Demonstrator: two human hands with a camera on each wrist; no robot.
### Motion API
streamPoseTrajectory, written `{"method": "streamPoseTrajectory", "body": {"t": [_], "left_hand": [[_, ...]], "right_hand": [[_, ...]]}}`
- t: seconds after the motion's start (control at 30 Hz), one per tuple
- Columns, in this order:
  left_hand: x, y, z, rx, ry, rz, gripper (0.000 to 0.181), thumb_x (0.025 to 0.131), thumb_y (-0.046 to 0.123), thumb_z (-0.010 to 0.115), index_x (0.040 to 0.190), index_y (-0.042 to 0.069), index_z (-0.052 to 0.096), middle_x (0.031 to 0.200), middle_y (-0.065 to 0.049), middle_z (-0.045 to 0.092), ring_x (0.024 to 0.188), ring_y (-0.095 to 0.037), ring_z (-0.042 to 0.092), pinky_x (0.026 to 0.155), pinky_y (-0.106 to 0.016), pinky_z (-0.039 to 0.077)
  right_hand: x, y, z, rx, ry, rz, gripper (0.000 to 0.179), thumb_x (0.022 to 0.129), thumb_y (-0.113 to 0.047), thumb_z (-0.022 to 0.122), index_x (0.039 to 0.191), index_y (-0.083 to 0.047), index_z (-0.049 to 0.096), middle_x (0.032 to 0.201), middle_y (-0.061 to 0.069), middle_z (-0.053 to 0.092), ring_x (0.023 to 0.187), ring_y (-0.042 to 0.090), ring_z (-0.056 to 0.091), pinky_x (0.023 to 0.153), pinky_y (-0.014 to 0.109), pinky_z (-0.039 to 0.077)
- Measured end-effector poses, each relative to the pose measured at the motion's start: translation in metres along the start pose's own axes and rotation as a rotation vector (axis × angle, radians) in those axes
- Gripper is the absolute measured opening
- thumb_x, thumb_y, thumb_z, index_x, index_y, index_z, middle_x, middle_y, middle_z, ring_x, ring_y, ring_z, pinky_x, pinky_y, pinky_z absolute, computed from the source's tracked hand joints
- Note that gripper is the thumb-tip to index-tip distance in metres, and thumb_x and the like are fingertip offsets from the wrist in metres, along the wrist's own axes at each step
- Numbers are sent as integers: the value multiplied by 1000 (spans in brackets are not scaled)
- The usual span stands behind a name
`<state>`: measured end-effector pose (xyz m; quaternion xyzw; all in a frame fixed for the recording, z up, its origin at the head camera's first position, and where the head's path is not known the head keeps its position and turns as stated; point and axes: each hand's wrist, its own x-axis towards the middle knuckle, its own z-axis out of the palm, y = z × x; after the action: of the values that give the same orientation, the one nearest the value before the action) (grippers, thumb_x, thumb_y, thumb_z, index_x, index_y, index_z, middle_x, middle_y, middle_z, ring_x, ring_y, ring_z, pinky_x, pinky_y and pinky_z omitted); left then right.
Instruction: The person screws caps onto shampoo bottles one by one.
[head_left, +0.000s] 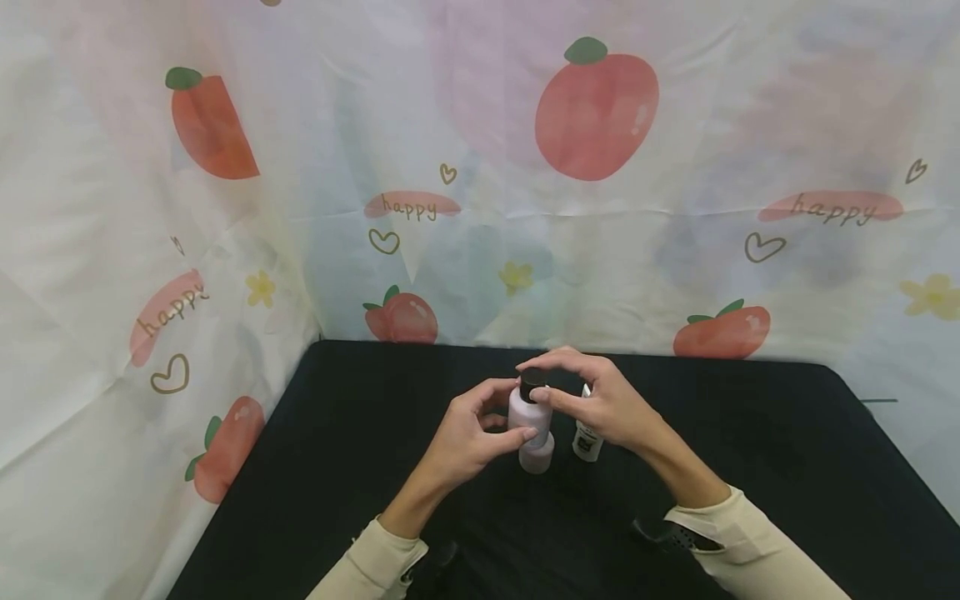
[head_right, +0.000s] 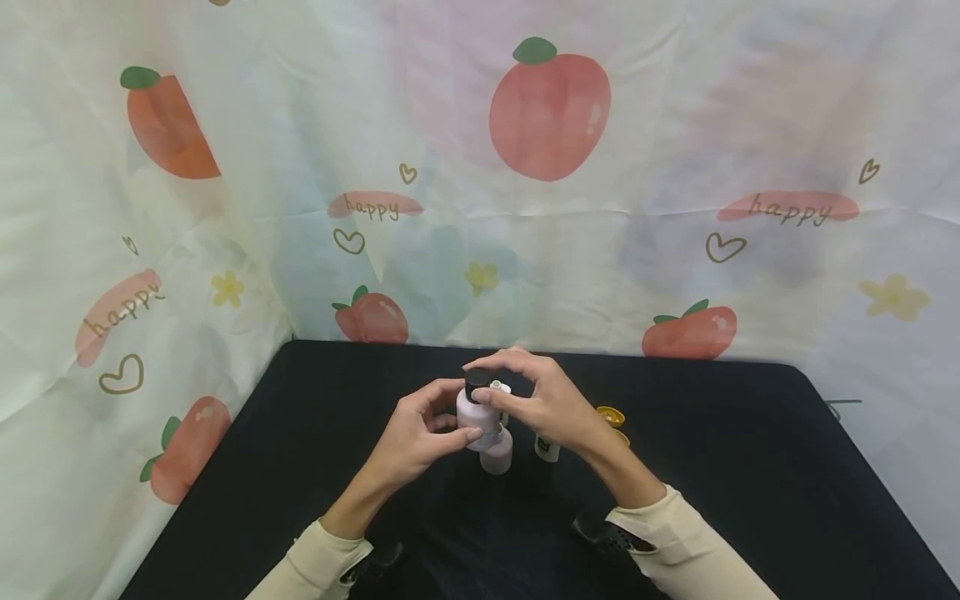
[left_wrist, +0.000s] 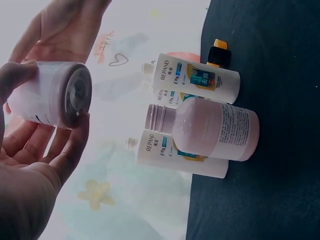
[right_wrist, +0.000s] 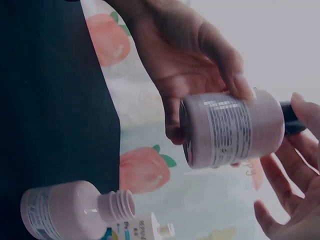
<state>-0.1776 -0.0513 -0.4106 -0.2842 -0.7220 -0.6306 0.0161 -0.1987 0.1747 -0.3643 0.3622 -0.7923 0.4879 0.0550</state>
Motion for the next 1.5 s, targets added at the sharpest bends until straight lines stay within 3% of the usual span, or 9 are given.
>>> {"method": "streamPoseTrajectory", "body": {"t": [0.2,0.5,0.63,0.77,1.03,1.3,1.5], "left_hand": [[1,-4,2,35,36,30,51,86,8,82,132,3,61,121,-13,68,108,-22,67,84,-31,60],[0,-4,10,159,173,94,46,81,9,86,122,6,66,118,-9,70,103,-21,68,80,-31,61],[0,-4,12,211,206,101,46,81,10,86,123,7,66,120,-8,69,103,-21,69,78,-32,61],[2,-4,10,235,190,67,49,82,14,86,126,9,64,121,-6,69,105,-19,67,79,-33,61],[3,-3,6,202,151,24,51,82,13,87,126,10,63,115,-6,68,107,-21,65,82,-34,60],[2,-3,5,164,106,-17,52,83,12,85,130,11,61,119,-4,67,110,-18,64,85,-31,59],[1,-5,3,127,78,-35,54,86,13,83,134,11,58,124,-6,64,114,-19,62,87,-33,58]], "right_hand": [[0,3,8,-22,83,-35,32,92,-6,74,121,-20,73,120,-4,70,115,16,62,95,28,50],[2,3,15,-34,164,-77,33,89,-4,77,120,-16,75,115,-3,71,110,13,62,91,25,51],[3,4,16,-56,173,-77,33,89,-5,77,121,-15,75,114,-1,72,110,12,61,89,24,51],[4,5,14,-78,152,-43,34,91,-6,75,123,-16,73,118,1,71,111,14,60,89,27,51],[2,3,7,-71,91,58,33,93,-19,76,125,-25,71,127,-6,65,124,14,56,104,51,45],[2,3,3,-63,60,49,34,91,-19,78,123,-28,72,125,-9,66,120,11,58,97,43,51],[2,2,3,-42,44,44,36,91,-17,78,124,-27,72,125,-9,66,118,11,57,95,43,51]]}}
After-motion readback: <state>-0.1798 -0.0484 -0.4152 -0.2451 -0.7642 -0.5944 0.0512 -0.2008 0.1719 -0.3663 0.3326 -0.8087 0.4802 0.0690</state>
